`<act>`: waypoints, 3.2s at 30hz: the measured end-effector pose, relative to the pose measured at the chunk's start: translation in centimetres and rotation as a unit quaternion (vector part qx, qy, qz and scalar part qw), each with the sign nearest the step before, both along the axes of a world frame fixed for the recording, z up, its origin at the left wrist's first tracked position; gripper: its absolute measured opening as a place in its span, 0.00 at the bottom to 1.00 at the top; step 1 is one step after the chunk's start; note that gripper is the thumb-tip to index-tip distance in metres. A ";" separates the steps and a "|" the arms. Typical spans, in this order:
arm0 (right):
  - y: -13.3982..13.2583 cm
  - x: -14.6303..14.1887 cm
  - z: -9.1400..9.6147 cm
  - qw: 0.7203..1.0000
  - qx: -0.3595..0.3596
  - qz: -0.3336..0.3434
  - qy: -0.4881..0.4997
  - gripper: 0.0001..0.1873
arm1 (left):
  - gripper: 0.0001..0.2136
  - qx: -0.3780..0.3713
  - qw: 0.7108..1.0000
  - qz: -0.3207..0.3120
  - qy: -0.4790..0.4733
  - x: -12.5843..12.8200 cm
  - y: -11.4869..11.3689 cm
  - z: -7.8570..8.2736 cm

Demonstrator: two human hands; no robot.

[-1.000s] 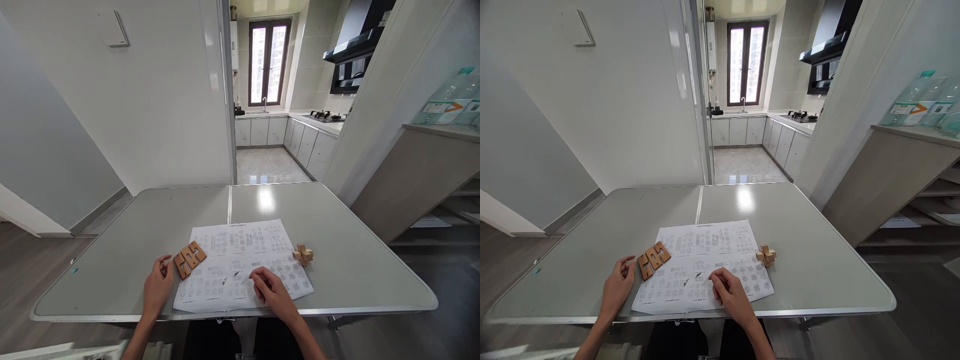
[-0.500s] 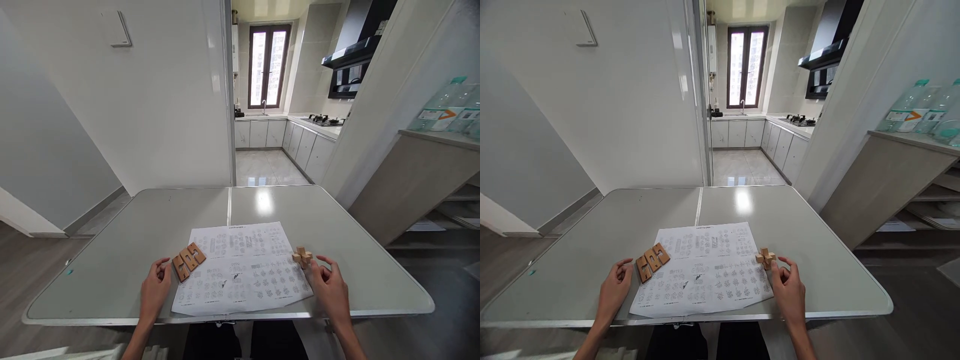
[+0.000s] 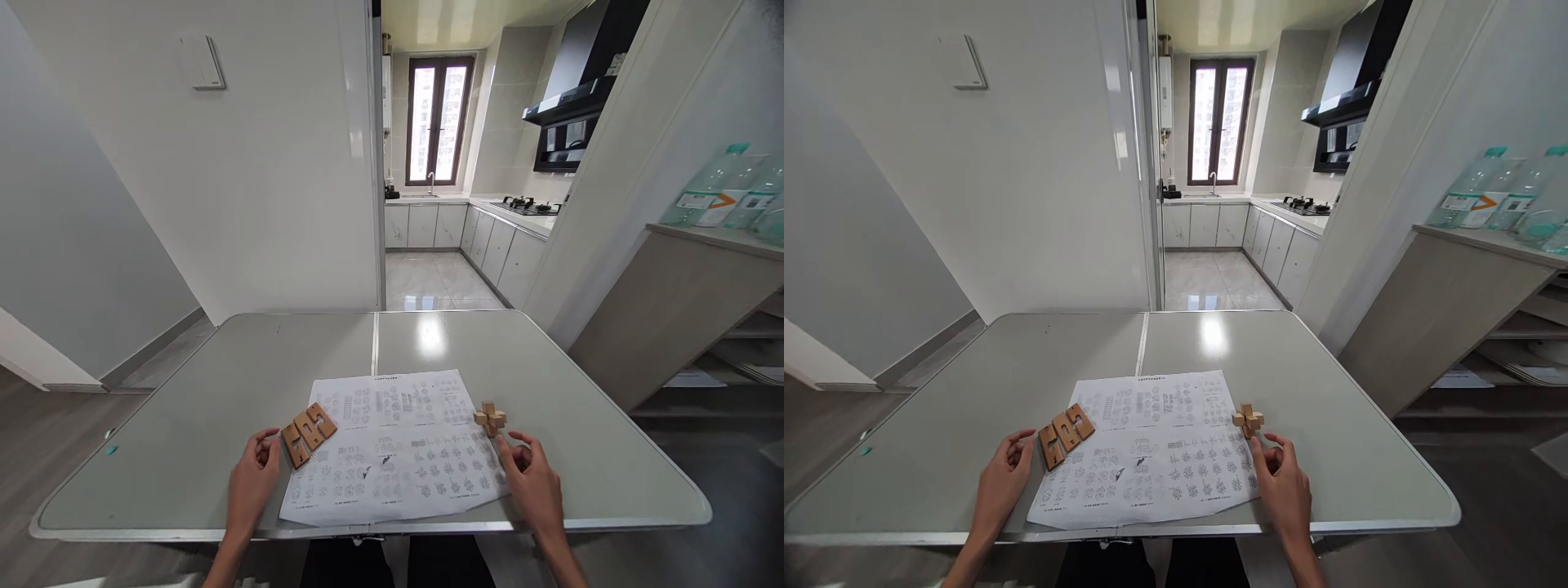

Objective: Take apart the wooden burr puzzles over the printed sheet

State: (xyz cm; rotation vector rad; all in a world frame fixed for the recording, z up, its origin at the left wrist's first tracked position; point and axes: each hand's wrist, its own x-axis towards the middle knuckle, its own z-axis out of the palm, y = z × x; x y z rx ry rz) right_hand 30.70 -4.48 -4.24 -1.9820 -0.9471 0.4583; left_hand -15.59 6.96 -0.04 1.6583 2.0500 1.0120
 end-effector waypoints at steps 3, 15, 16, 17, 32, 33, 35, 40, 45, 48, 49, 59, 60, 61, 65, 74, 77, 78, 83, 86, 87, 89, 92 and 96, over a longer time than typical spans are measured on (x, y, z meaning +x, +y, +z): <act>0.2 0.1 -0.1 1.000 -0.009 0.010 -0.006 0.32 | 0.19 0.009 1.000 -0.004 0.000 0.0 0.0 0.0; 1.7 0.2 0.1 0.991 -0.096 0.017 -0.088 0.27 | 0.20 -0.003 1.000 -0.001 -0.005 0.4 -0.3 0.7; 1.7 0.1 0.1 0.990 -0.101 0.015 -0.098 0.26 | 0.20 -0.002 1.000 -0.002 -0.008 0.4 -0.3 0.7; 1.7 0.0 0.1 0.989 -0.103 0.015 -0.105 0.26 | 0.20 -0.001 1.000 -0.003 -0.009 0.4 -0.3 0.6; 1.5 0.2 -0.6 0.988 -0.102 0.023 -0.110 0.27 | 0.20 0.005 1.000 -0.008 -0.017 0.6 -0.4 0.5; 1.5 0.2 -0.5 0.989 -0.100 0.023 -0.107 0.27 | 0.20 0.005 1.000 -0.009 -0.020 0.6 -0.5 0.6; 1.5 0.1 -0.2 0.990 -0.094 0.024 -0.100 0.28 | 0.19 0.001 1.000 -0.007 -0.022 0.7 -0.6 0.9; 1.6 0.0 0.3 0.991 -0.098 0.016 -0.087 0.31 | 0.19 -0.014 1.000 -0.007 -0.020 0.8 -0.8 1.2; 2.1 -0.3 0.8 0.988 -0.118 -0.009 -0.103 0.34 | 0.20 -0.009 1.000 -0.005 -0.027 0.8 -0.8 1.2; 2.3 -0.6 1.0 0.986 -0.130 -0.014 -0.107 0.34 | 0.20 -0.008 1.000 -0.005 -0.026 0.8 -0.7 1.1; 2.3 -0.6 1.0 0.985 -0.133 -0.015 -0.108 0.34 | 0.19 -0.007 1.000 -0.005 -0.025 0.7 -0.6 1.0; 2.6 -0.4 0.5 0.981 -0.142 -0.021 -0.129 0.33 | 0.19 -0.017 1.000 -0.009 -0.025 0.8 -0.5 0.9; 2.7 -0.4 0.5 0.981 -0.144 -0.022 -0.129 0.33 | 0.19 -0.016 1.000 -0.009 -0.022 0.8 -0.6 1.1; 2.7 -0.4 0.6 0.980 -0.147 -0.022 -0.129 0.33 | 0.19 -0.014 1.000 -0.009 -0.019 0.9 -0.6 1.2; 2.9 -0.4 0.5 0.978 -0.150 -0.007 -0.144 0.33 | 0.18 -0.006 1.000 -0.007 -0.010 0.8 -0.6 1.3; 2.2 -0.2 1.3 0.993 -0.079 0.007 -0.092 0.35 | 0.22 0.017 0.997 0.003 -0.072 0.4 -0.7 1.6; 0.8 -1.6 2.7 0.999 0.011 0.046 -0.020 0.31 | 0.23 0.025 0.998 0.005 -0.060 1.7 -2.7 3.1; 0.2 -2.4 3.4 0.998 0.032 0.060 -0.004 0.30 | 0.23 0.025 0.998 -0.001 -0.065 2.6 -3.6 3.7; -2.6 -8.4 6.9 0.974 0.133 0.179 0.044 0.23 | 0.24 -0.046 0.980 -0.153 -0.116 8.9 -8.5 6.4; -3.8 -11.6 8.5 0.956 0.163 0.239 0.058 0.19 | 0.22 -0.073 0.948 -0.275 -0.141 11.9 -10.3 7.3; -4.1 -12.3 8.8 0.955 0.172 0.232 0.065 0.19 | 0.23 -0.083 0.933 -0.311 -0.160 12.5 -10.6 7.5; -4.6 -13.4 9.2 0.953 0.183 0.228 0.073 0.20 | 0.28 -0.110 0.902 -0.362 -0.207 13.3 -11.2 7.5; -5.2 -14.0 9.2 0.950 0.189 0.237 0.073 0.21 | 0.38 -0.162 0.860 -0.398 -0.276 13.8 -11.6 7.3; -5.6 -13.9 9.1 0.944 0.175 0.269 0.082 0.20 | 0.39 -0.205 0.842 -0.395 -0.304 14.3 -11.9 7.6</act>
